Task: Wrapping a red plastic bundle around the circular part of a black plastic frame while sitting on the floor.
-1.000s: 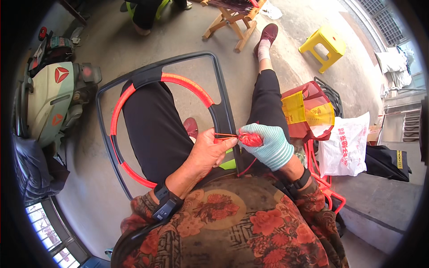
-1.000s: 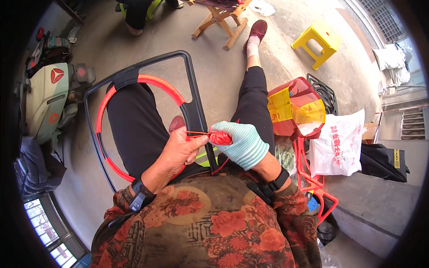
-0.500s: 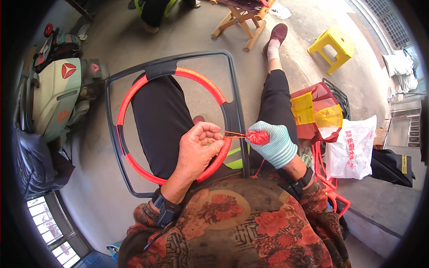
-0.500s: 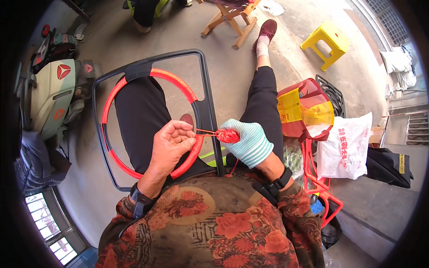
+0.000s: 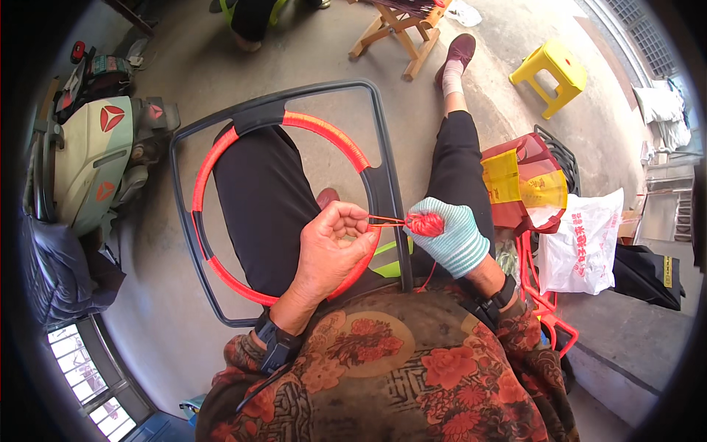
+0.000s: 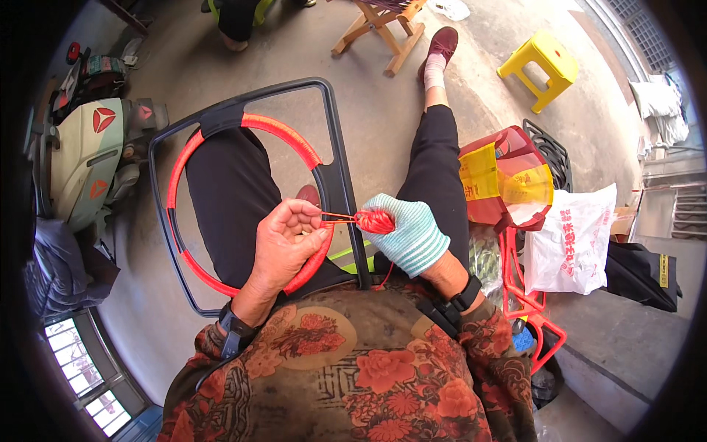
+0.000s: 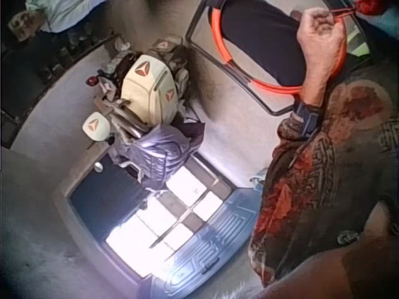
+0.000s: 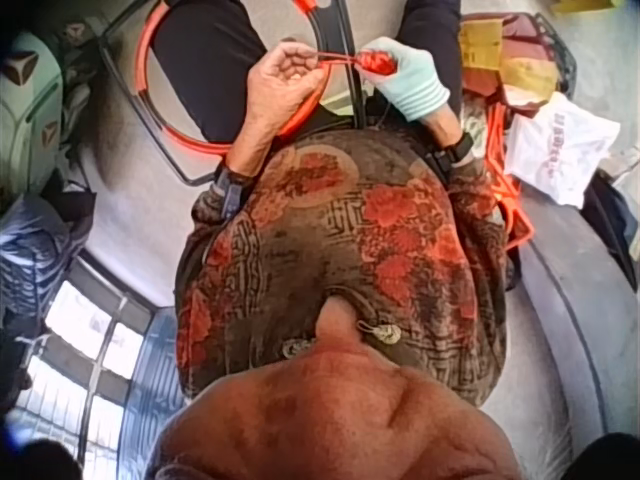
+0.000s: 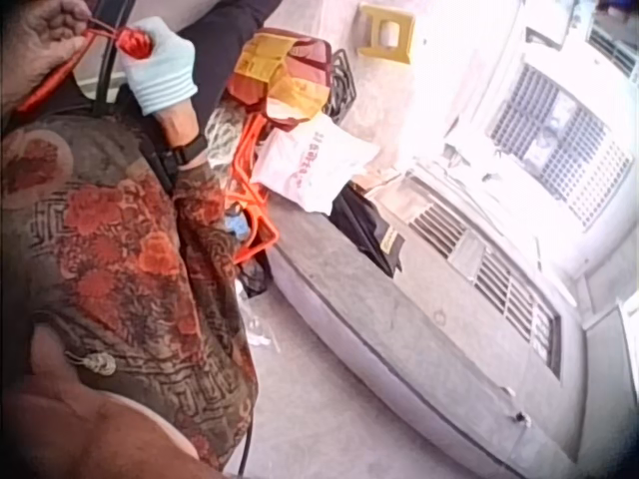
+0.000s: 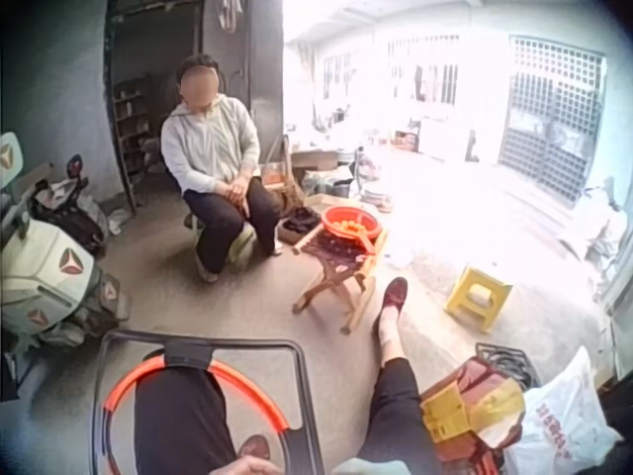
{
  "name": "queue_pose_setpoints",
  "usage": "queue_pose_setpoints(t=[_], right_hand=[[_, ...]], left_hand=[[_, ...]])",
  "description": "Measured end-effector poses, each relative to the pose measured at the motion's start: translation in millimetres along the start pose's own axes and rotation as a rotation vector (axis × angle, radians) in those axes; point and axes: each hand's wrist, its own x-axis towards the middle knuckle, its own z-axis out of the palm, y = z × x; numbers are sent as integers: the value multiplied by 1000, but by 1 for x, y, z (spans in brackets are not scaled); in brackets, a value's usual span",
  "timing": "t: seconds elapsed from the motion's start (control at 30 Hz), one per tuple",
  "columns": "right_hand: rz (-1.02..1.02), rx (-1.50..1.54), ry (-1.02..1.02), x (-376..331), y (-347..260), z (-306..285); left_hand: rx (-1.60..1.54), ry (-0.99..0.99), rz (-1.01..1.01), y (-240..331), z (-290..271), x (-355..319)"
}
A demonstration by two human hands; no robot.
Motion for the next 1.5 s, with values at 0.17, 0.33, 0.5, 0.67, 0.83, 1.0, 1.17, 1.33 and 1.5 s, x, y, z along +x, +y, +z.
queue_pose_setpoints(t=[0.17, 0.33, 0.5, 0.67, 0.83, 1.0, 1.17, 1.33, 1.5], right_hand=[[-13, -25, 0, 1, 1, 1], [-24, -29, -4, 2, 4, 2], [1, 5, -4, 0, 6, 4], [-53, -31, 11, -4, 0, 0], [-149, -181, -13, -3, -17, -12], [-305, -467, 26, -4, -19, -7], [-413, -602, -54, -2, -27, -12], [-488, -618, -51, -5, -27, -11], [-146, 4, 31, -3, -13, -10]], left_hand=[[22, 18, -13, 1, 2, 0], [80, 4, -2, 3, 3, 2], [274, -49, 44, -1, -1, 7], [182, -100, 70, -14, -7, 8], [-87, -43, -191, 1, 5, 8], [-177, -66, -303, -3, 2, 8], [-260, -128, -347, -3, 4, 11], [-194, -149, -459, 5, 13, 13], [-128, -257, -532, 20, 20, 20]])
